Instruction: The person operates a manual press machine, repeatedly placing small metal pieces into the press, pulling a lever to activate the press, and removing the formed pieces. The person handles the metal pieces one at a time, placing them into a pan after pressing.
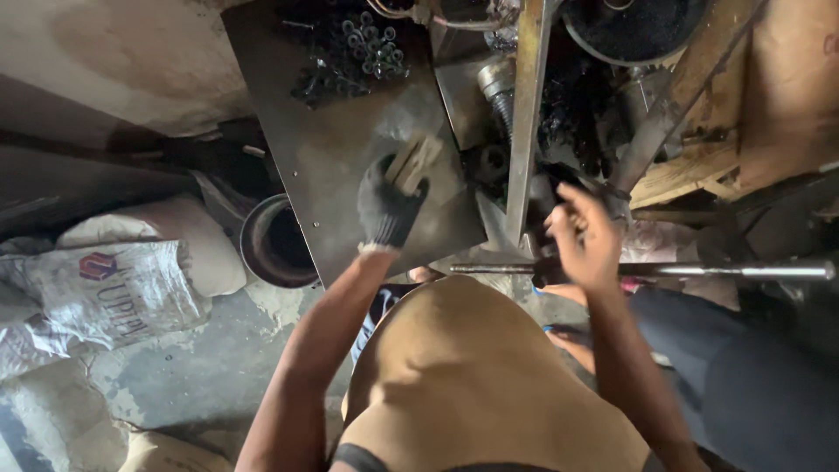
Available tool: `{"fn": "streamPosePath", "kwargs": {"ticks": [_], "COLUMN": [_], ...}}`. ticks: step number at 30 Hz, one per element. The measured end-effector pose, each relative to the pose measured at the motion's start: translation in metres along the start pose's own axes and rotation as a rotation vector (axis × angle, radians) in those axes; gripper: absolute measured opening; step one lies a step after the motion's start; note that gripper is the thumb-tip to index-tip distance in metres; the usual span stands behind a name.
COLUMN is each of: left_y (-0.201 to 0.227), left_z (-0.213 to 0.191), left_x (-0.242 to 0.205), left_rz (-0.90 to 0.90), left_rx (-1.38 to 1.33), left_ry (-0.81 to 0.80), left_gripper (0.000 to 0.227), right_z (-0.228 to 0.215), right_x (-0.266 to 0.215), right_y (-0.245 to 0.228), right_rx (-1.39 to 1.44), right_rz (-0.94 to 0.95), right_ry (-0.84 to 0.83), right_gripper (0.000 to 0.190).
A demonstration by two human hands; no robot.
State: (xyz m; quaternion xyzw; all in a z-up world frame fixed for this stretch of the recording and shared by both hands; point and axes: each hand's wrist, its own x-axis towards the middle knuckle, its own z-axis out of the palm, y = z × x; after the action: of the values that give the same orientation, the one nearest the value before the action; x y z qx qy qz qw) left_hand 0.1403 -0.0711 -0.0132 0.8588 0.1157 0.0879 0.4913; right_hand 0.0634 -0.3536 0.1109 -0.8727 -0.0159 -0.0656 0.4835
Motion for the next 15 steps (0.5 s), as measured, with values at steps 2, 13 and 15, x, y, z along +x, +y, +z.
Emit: {"fn": "streamPosePath", "kwargs": {"ticks": [2, 13, 15], "left_y": [0.014, 0.054, 0.048], "left_z": [0.023, 0.080, 0.074], "left_x": [0.015, 0.092, 0.118], "left_rz": [-0.045, -0.035, 0.015], "left_rx": [-0.066, 0.201, 0.318], "left_ry": [0.028, 0.052, -0.120], "left_gripper": [0.061, 0.073, 0.075], "right_z": [-0.001, 0.007, 0.007], "right_x": [0.016, 0.026, 0.027], "right_y": [0.011, 0.014, 0.016], "right_rx": [-0.069, -0.390, -0.451], "right_rz": [-0.005, -0.039, -0.118], "right_ry": [0.053, 0.168, 0.170], "right_gripper": [0.033, 0.016, 0.015]}}
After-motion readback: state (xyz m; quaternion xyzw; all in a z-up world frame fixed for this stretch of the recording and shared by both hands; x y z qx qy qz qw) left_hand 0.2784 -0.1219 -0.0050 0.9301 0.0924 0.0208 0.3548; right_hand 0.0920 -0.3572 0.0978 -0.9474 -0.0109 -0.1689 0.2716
